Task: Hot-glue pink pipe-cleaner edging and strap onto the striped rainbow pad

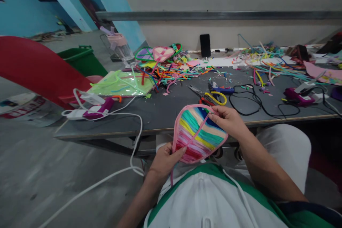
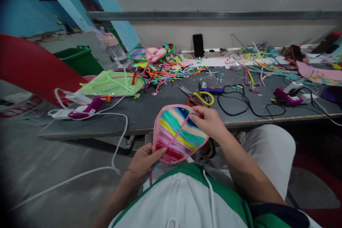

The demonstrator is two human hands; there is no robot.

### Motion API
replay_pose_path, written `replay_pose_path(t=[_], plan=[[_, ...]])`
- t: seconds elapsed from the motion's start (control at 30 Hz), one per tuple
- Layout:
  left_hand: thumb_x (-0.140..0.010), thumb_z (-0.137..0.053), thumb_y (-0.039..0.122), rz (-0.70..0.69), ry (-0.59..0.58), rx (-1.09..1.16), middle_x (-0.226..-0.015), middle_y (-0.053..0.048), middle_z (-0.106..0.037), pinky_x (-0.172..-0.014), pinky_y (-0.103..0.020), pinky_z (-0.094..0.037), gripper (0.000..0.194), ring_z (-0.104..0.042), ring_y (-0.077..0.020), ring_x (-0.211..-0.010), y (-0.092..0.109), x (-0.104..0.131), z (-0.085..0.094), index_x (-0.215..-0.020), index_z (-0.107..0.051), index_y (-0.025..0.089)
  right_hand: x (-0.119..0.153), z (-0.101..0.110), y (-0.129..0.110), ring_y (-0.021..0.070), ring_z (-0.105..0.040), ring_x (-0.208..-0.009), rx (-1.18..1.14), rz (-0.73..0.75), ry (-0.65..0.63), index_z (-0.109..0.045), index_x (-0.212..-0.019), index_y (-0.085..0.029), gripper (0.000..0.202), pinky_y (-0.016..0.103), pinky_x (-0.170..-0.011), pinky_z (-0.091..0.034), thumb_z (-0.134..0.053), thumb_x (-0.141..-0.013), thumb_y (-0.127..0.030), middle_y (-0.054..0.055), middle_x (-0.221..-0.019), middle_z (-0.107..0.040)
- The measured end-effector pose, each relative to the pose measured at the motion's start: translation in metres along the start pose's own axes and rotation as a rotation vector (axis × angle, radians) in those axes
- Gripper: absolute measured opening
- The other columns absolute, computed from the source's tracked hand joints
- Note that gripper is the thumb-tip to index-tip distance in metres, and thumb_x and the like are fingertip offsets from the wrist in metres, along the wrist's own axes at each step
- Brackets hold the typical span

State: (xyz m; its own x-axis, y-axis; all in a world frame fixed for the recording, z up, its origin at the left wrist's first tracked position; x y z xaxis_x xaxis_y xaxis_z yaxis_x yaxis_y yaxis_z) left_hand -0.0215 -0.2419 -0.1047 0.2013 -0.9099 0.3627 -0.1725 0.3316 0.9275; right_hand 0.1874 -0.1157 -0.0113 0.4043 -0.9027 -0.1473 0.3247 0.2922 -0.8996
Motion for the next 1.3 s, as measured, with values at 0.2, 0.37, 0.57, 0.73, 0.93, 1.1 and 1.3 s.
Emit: replay_pose_path(t=[0.2,0.37,0.57,0.73,0.93,1.1,1.3], plan=[[-0.060,-0.082,0.043,-0.005,0.028,-0.047,-0.066,-0.003,-0.069,-0.063,-0.030,-0.052,0.036,-0.064,-0.0187,-0.064,0.001,0.002,0.002,-0.070,-0.064,0.014,0.001,-0.001,0.000,0.0165,-0.058,-0.066,0.048,0.022,0.038,-0.073,-0.099,-0.020,0.028,0.025,-0.058,-0.046,-0.060,-0.081,-0.037,0.000,-0.071,-0.066],[-0.058,-0.083,0.044,0.002,0.008,-0.030,-0.065,-0.003,-0.069,-0.063,-0.031,-0.052,0.037,-0.065,-0.0201,-0.064,-0.007,-0.003,0.004,-0.071,-0.064,0.014,-0.001,-0.004,0.005,0.0158,-0.057,-0.066,0.068,0.022,0.054,-0.072,-0.097,-0.020,0.026,0.024,-0.059,-0.045,-0.057,-0.083,-0.036,0.000,-0.071,-0.065],[-0.056,-0.084,0.046,-0.002,0.048,-0.035,-0.066,-0.004,-0.071,-0.063,-0.031,-0.053,0.041,-0.066,-0.0206,-0.064,-0.009,-0.005,0.005,-0.074,-0.065,0.014,-0.001,-0.005,0.008,0.0154,-0.057,-0.068,0.075,0.043,0.017,-0.070,-0.099,-0.019,0.028,0.023,-0.058,-0.043,-0.053,-0.087,-0.038,0.000,-0.073,-0.065],[-0.054,-0.084,0.045,0.005,0.051,0.003,-0.067,-0.004,-0.071,-0.063,-0.032,-0.053,0.041,-0.066,-0.0205,-0.062,-0.008,-0.003,0.001,-0.073,-0.065,0.014,0.000,-0.005,0.004,0.0153,-0.056,-0.067,0.080,0.045,0.001,-0.070,-0.099,-0.019,0.029,0.024,-0.057,-0.043,-0.054,-0.087,-0.040,0.000,-0.073,-0.064],[-0.055,-0.085,0.043,0.020,0.063,0.035,-0.062,-0.003,-0.070,-0.060,-0.030,-0.052,0.038,-0.064,-0.0179,-0.058,-0.009,-0.001,0.002,-0.067,-0.063,0.014,0.000,-0.005,0.002,0.0154,-0.057,-0.069,0.026,0.003,-0.023,-0.070,-0.101,-0.020,0.027,0.024,-0.060,-0.044,-0.064,-0.079,-0.036,0.000,-0.078,-0.067],[-0.058,-0.084,0.043,0.044,-0.011,0.059,-0.066,-0.003,-0.072,-0.064,-0.031,-0.054,0.037,-0.066,-0.0185,-0.060,-0.012,-0.003,-0.004,-0.073,-0.068,0.013,-0.001,-0.005,0.004,0.0163,-0.059,-0.071,0.041,-0.028,-0.005,-0.071,-0.099,-0.021,0.026,0.024,-0.060,-0.045,-0.067,-0.076,-0.034,0.000,-0.079,-0.069],[-0.057,-0.085,0.040,0.062,-0.012,0.173,-0.068,-0.003,-0.074,-0.066,-0.031,-0.054,0.034,-0.068,-0.0191,-0.061,-0.009,0.002,-0.013,-0.073,-0.069,0.015,-0.001,-0.006,0.008,0.0162,-0.059,-0.070,-0.014,-0.056,-0.023,-0.071,-0.100,-0.020,0.029,0.024,-0.061,-0.045,-0.067,-0.075,-0.036,-0.001,-0.077,-0.068]])
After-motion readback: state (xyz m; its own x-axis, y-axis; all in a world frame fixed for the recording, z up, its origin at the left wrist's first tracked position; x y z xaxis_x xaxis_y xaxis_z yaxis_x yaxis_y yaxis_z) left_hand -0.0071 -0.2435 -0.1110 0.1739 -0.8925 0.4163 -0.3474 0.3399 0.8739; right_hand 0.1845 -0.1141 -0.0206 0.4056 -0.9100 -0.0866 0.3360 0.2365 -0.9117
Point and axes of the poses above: each hand's wrist, its own x-axis away from the middle knuckle, its own z-axis out of the back of the hand, y = z × x, the point moved 5 cm from there along -x, towards the middle knuckle
